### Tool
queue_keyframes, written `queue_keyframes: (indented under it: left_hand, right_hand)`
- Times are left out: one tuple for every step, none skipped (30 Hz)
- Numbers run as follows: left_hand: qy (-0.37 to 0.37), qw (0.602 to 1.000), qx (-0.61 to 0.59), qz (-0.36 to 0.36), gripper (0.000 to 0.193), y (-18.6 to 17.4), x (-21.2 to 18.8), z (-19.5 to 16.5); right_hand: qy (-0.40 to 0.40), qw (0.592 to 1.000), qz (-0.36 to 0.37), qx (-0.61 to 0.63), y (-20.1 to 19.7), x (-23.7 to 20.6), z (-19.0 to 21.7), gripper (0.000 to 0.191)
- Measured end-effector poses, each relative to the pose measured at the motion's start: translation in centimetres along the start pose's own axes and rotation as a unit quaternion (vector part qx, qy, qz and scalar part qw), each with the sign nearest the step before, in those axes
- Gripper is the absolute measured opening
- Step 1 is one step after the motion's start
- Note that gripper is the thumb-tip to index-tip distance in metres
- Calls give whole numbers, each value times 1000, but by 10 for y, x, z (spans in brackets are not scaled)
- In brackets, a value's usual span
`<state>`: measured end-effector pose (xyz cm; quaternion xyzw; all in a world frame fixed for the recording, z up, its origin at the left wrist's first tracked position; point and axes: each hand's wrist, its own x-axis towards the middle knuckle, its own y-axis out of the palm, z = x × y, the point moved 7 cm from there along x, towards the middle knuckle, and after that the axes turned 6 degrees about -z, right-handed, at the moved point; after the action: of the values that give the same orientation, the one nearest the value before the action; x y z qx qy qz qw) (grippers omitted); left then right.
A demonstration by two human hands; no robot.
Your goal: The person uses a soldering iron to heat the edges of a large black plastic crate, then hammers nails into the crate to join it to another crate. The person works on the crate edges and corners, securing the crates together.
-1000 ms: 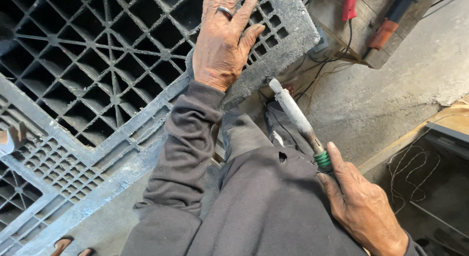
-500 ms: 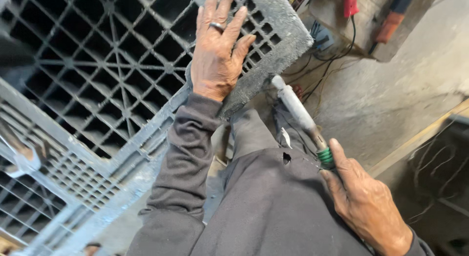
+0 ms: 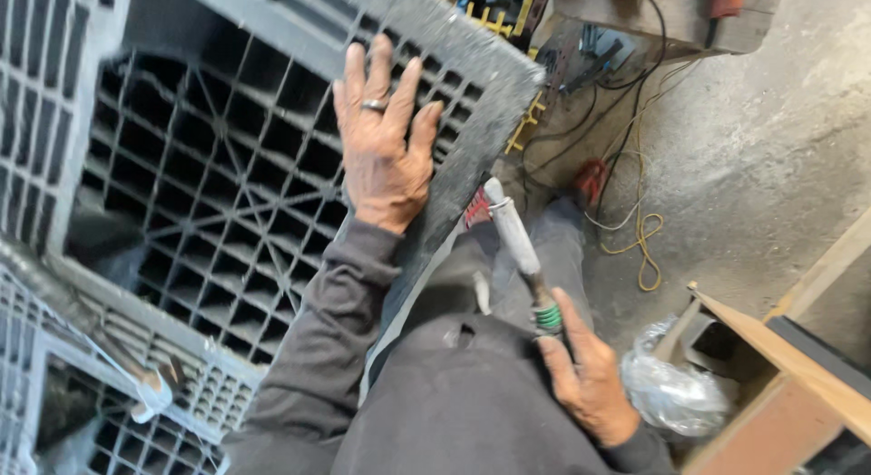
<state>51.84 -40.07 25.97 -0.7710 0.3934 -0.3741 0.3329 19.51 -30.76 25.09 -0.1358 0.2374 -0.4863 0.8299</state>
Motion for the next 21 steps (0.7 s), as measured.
queue_keyframes:
  left_hand:
    - [1, 1000, 1, 3, 46, 1, 0, 0]
    - [1, 1000, 3, 5, 46, 1, 1, -1]
    - [1, 1000, 5, 8, 46, 2, 1, -1]
    - [1, 1000, 6, 11, 46, 2, 0, -1]
    - [0, 1000, 7, 13, 46, 2, 0, -2]
    - [-1, 1000, 6, 15, 46, 3, 0, -2]
    - [-3, 1000, 3, 17, 46, 2, 0, -3]
    - [-7, 1000, 1, 18, 46, 2, 0, -3]
    - [-9, 1000, 3, 20, 46, 2, 0, -4]
    - [-12, 1000, 4, 22, 46, 1, 1, -5]
    - [-13, 1000, 6, 22, 45, 1, 2, -5]
    - [-13, 1000, 3, 20, 46, 0, 4, -7]
    - [-14, 1000, 0, 19, 46, 0, 4, -7]
    - [-17, 1000, -2, 19, 47, -1, 5, -8]
    - [-18, 1000, -5, 22, 47, -2, 6, -9]
    - [-22, 999, -8, 24, 47, -2, 7, -9]
    - [-25, 999, -9, 27, 47, -3, 8, -9]
    - [-35, 999, -2, 25, 44, -3, 9, -8]
    - [-44, 999, 5, 24, 42, -2, 10, -7]
    - [-53, 998, 13, 22, 39, 0, 13, -6]
    - [-62, 998, 19, 9, 34, 1, 16, -6]
  right_hand:
    - [26, 999, -5, 20, 8, -3, -9, 62]
    - [52, 998, -8, 40, 15, -5, -17, 62]
    - [45, 998, -16, 46, 18, -6, -19, 61]
    - [37, 998, -24, 51, 18, -6, -19, 59]
    - [29, 998, -31, 56, 16, -5, -17, 58]
    - [36, 997, -37, 56, 11, -2, -16, 58]
    - [43, 997, -43, 55, 4, 2, -13, 58]
    - [49, 996, -46, 53, -5, 7, -9, 59]
    - [40, 997, -49, 35, -17, 13, -2, 59]
    - [31, 998, -52, 16, -29, 20, 6, 60]
    - [19, 998, -56, -4, -42, 28, 15, 60]
    - [19, 998, -49, -17, -55, 36, 24, 59]
    - [21, 998, -41, -31, -65, 44, 31, 59]
    - [24, 998, -32, -45, -75, 52, 40, 58]
    - [16, 997, -22, -68, -83, 59, 48, 58]
    - [7, 996, -10, -91, -89, 67, 56, 59]
    - [-1, 994, 3, -113, -93, 73, 64, 59]
    - [-8, 992, 9, -126, -98, 79, 72, 60]
    - [-15, 990, 14, -139, -101, 85, 79, 60]
    - [-22, 988, 20, -150, -105, 89, 85, 61]
    - [-17, 984, 27, -175, -108, 94, 90, 61]
